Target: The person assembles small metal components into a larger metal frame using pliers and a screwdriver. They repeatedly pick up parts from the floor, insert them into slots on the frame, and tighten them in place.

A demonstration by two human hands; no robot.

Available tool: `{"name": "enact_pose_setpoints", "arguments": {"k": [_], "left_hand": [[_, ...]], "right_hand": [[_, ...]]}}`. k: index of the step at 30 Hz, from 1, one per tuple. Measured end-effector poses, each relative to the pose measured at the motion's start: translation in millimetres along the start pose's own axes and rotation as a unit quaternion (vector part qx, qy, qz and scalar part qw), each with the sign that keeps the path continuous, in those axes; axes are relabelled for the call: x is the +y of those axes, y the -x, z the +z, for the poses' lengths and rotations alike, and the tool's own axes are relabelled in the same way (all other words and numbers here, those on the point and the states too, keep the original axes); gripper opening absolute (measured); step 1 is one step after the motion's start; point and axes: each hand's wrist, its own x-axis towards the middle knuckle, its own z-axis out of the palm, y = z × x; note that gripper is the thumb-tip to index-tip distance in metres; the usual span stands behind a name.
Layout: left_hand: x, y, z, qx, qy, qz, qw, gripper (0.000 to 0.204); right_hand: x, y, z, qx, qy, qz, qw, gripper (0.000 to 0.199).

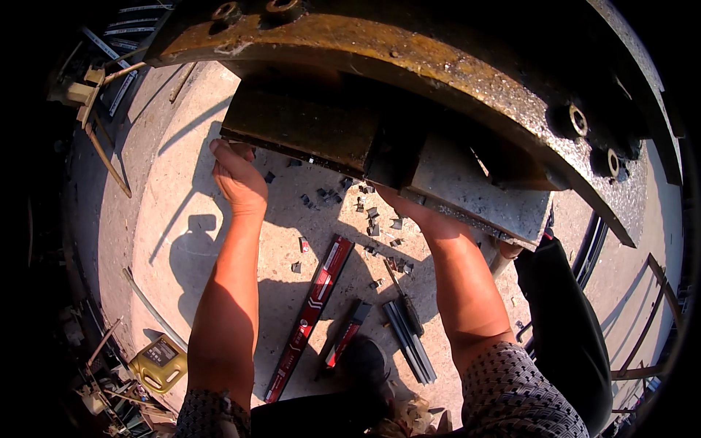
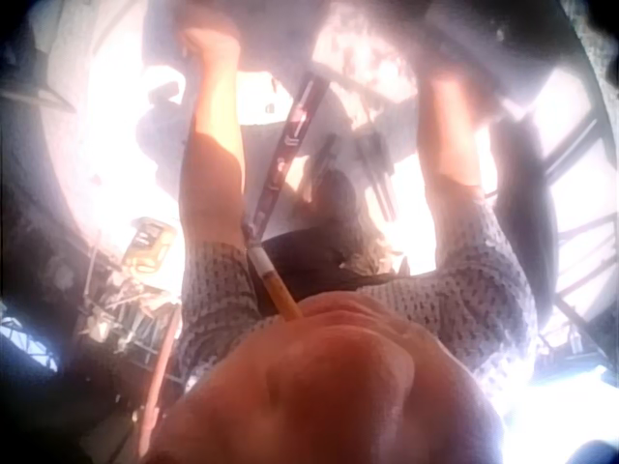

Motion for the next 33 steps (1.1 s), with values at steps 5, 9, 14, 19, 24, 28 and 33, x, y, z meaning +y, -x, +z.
{"name": "enact_pose_setpoints", "arguments": {"k": [5,9,14,19,24,28,33], "left_hand": [[1.3,0.9,-0.8,-0.001,0.001,0.001,1.000,0.063],[-0.7,0.3,1.8,0.001,0.004,-0.004,1.000,0.063],[-1.4,0.1,0.3,0.004,0.003,0.007,1.000,0.063],[-1.7,0.5,-0.4,-0.003,0.024,0.000,1.000,0.064],[-2.8,0.1,0.6,-0.010,0.018,-0.001,1.000,0.064],[-4.5,0.0,2.6,-0.004,0.030,-0.001,1.000,0.064],[-4.1,0.2,1.2,0.000,0.020,-0.003,1.000,0.064]], "right_hand": [[-5.0,-19.5,-2.8,0.169,0.021,-0.109,0.979,0.075],[-20.3,-23.8,-19.1,0.269,0.078,-0.110,0.954,0.073],[-29.2,-22.2,-21.2,0.291,0.108,-0.091,0.946,0.071],[-33.3,-21.6,-13.5,0.296,0.112,-0.081,0.945,0.068],[-35.9,-25.1,-12.0,0.295,0.115,-0.080,0.945,0.066],[-35.6,-27.3,-16.1,0.295,0.107,-0.082,0.946,0.064],[-33.5,-24.3,-17.6,0.292,0.088,-0.082,0.949,0.061]]}}
